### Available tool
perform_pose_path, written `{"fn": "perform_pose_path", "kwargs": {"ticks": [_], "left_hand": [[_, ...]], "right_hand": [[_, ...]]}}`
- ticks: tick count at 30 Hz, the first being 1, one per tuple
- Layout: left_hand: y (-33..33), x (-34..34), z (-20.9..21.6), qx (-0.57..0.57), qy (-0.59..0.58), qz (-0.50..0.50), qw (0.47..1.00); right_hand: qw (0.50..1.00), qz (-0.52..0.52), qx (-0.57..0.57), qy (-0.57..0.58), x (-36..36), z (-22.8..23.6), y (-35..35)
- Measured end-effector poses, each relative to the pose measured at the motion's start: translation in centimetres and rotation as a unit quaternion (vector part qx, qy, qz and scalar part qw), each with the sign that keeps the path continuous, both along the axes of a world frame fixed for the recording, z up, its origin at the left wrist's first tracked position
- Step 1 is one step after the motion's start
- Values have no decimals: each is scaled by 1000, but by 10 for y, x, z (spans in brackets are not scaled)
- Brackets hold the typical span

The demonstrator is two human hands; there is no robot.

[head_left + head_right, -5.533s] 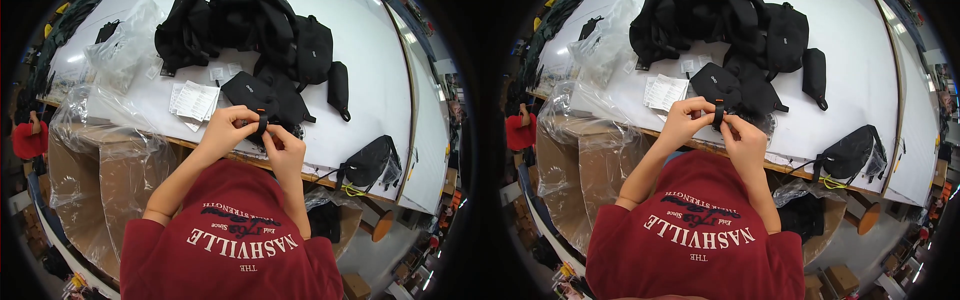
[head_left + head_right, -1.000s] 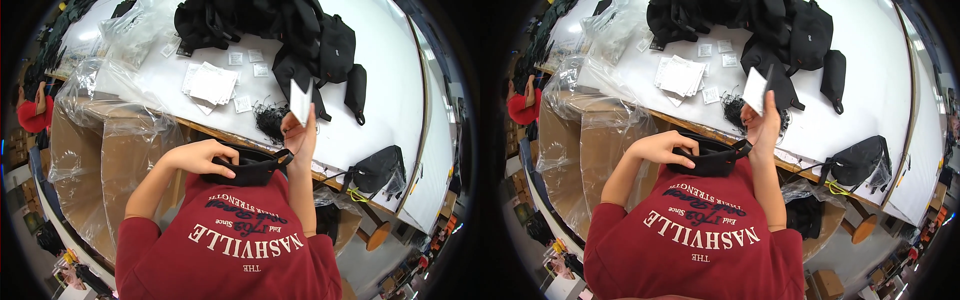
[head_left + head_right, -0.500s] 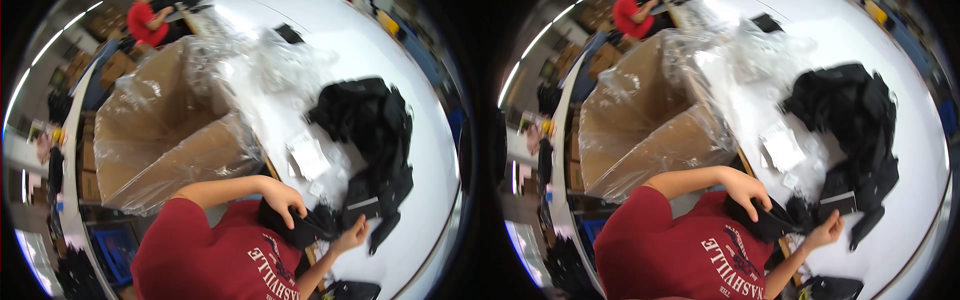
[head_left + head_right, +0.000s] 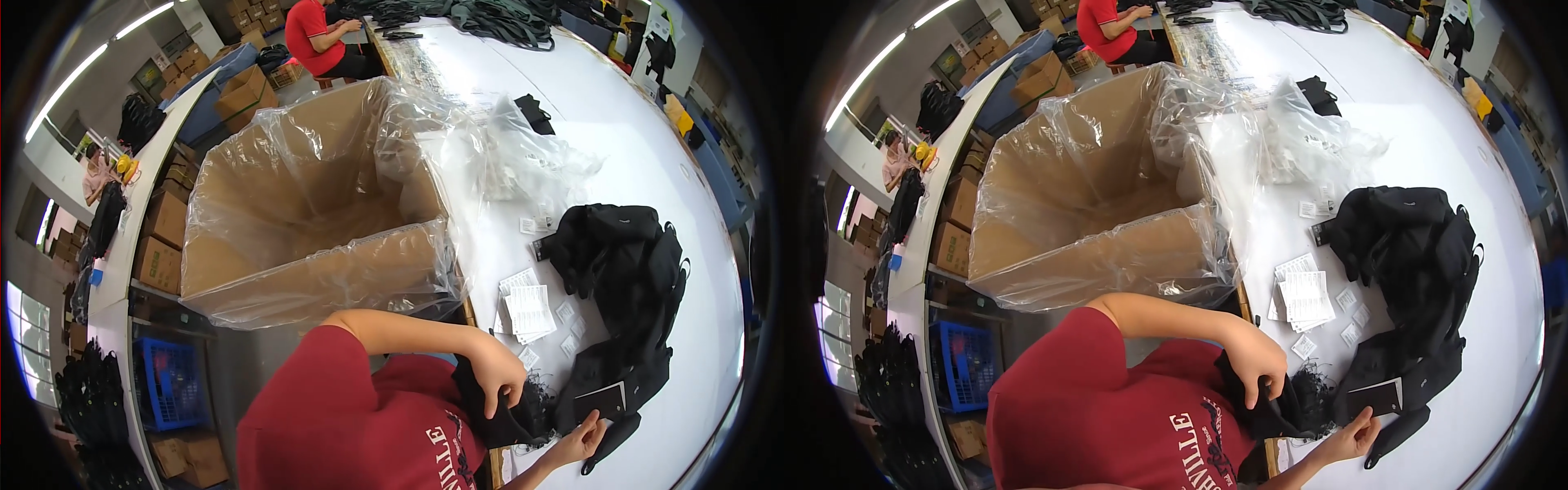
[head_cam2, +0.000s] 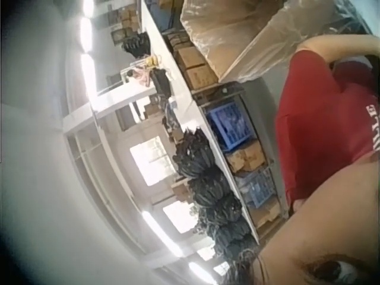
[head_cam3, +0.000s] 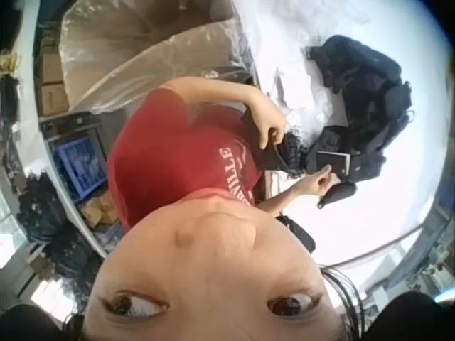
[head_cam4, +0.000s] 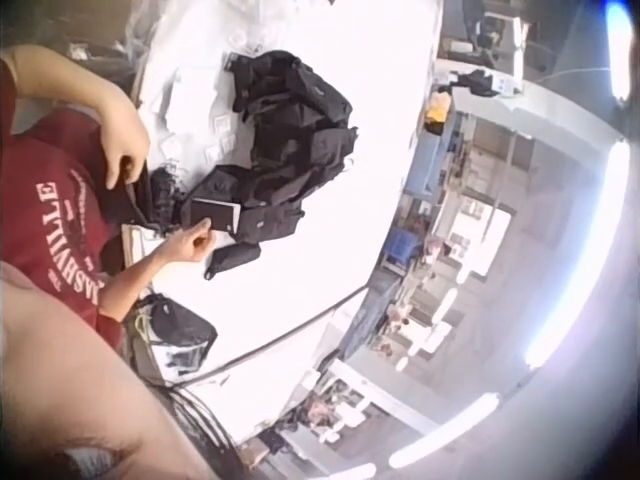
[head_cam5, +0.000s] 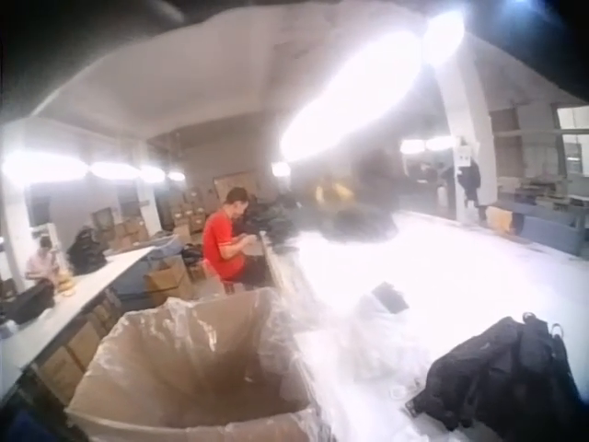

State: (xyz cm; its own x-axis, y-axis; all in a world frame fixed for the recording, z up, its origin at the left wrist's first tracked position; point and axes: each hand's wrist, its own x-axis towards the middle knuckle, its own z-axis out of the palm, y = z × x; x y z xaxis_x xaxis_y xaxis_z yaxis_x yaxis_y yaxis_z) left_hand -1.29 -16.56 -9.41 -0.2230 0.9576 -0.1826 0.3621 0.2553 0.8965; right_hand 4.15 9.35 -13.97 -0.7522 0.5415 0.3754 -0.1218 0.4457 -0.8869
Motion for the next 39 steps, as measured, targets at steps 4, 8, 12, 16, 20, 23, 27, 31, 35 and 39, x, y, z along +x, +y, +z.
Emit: {"fn": "perform_pose_path", "kwargs": {"ticks": [4,8,12,16,20,23,27,31,35,39], "left_hand": [[1,-3,4,8,27,8,1000],[18,3,-1,43,94,27,994],[36,9,-23,175,139,51,973],[48,8,-27,215,223,-69,948],[39,-6,-6,43,69,-54,995],[46,-26,-10,53,-99,-25,993],[73,-81,-48,0,183,187,965],[106,-112,-125,-18,402,234,885],[121,-124,-117,-70,393,171,901],[110,-135,-126,-55,378,159,910]], "right_hand": [[989,75,-125,-18,13,5,5],[958,227,13,-173,37,36,-20],[907,257,63,-328,44,57,-22],[841,355,195,-360,54,61,-25],[873,371,64,-311,54,56,-24],[839,387,89,-374,57,63,-21],[852,353,74,-380,67,54,-21],[850,377,105,-352,71,56,-22],[887,332,182,-262,78,58,-18],[887,309,280,-200,77,61,-11]]}}
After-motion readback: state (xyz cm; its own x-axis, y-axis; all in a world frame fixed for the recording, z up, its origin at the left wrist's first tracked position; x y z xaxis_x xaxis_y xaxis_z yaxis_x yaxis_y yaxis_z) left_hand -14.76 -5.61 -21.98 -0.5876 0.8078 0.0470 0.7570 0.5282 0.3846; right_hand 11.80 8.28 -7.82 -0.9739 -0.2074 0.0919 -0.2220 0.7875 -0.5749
